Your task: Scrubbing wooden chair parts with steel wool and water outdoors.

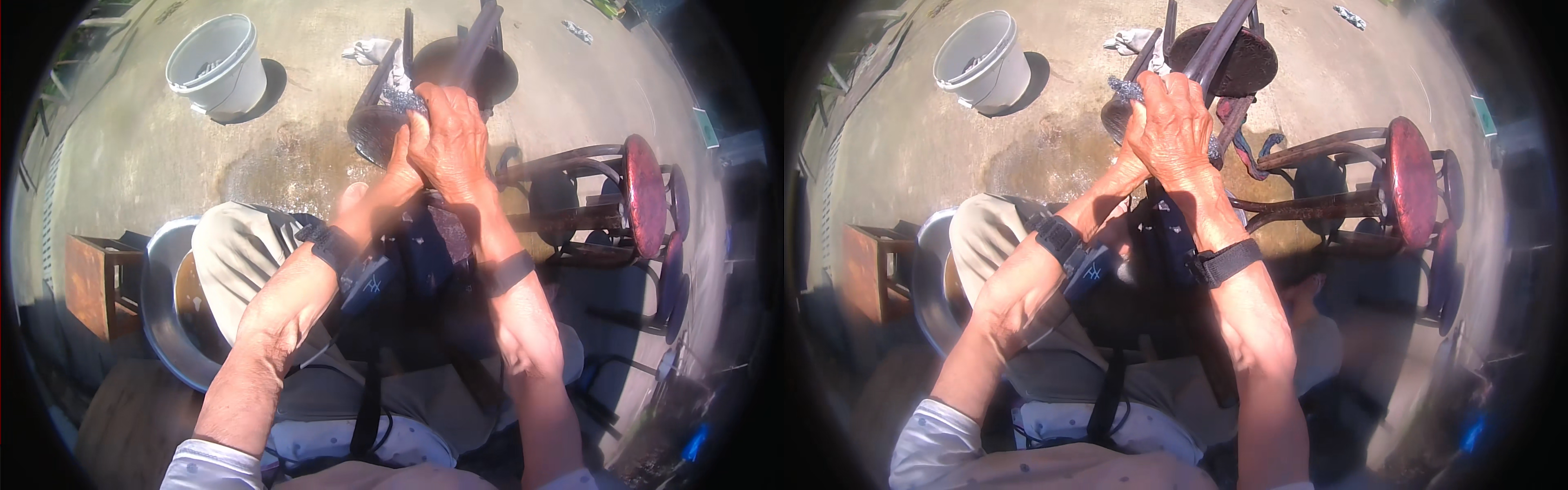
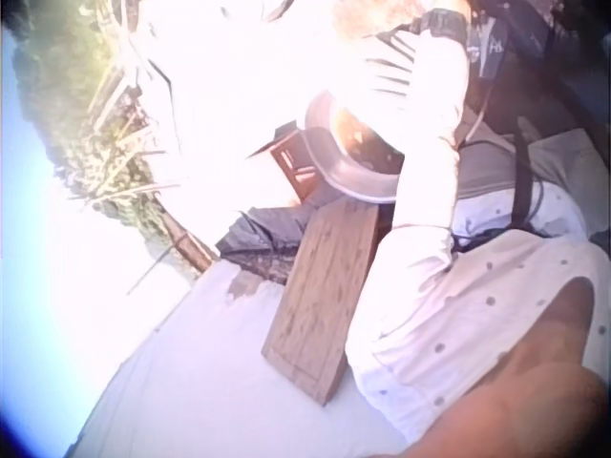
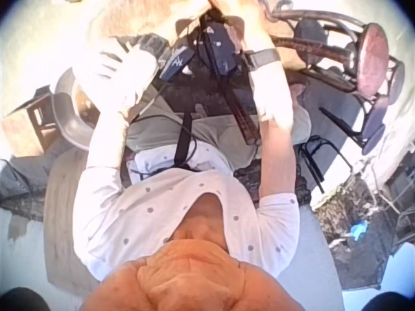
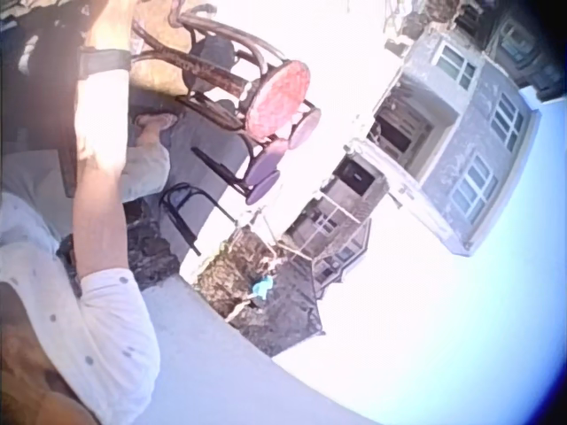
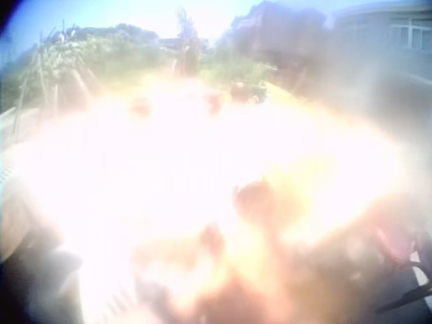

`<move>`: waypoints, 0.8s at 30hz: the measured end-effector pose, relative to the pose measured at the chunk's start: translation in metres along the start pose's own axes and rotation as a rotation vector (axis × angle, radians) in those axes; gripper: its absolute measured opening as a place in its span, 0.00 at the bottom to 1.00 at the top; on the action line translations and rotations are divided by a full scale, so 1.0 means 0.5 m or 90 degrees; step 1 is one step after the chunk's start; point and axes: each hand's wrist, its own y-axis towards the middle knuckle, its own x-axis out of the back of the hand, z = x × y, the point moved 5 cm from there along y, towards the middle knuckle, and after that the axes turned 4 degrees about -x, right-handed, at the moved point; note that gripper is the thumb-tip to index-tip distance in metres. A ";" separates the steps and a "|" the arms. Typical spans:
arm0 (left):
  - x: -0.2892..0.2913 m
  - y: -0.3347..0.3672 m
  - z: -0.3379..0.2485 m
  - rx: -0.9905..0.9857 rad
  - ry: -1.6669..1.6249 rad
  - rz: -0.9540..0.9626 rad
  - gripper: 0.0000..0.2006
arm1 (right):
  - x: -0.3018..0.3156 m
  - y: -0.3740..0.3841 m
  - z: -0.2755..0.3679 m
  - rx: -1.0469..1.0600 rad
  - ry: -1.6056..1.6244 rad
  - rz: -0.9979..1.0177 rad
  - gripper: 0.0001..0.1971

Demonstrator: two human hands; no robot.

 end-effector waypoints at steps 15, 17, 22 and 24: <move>-0.055 0.050 -0.071 0.173 0.217 -0.077 0.11 | 0.095 -0.033 -0.177 -0.376 0.240 -0.097 0.13; -0.069 0.053 -0.073 0.174 0.222 -0.077 0.10 | 0.111 -0.028 -0.178 -0.267 0.211 -0.109 0.12; -0.067 0.056 -0.069 0.134 0.143 -0.125 0.10 | 0.067 -0.027 -0.100 -0.100 0.036 -0.058 0.09; -0.066 0.057 -0.067 0.193 0.264 -0.078 0.10 | 0.077 -0.057 -0.099 -0.088 0.007 -0.059 0.09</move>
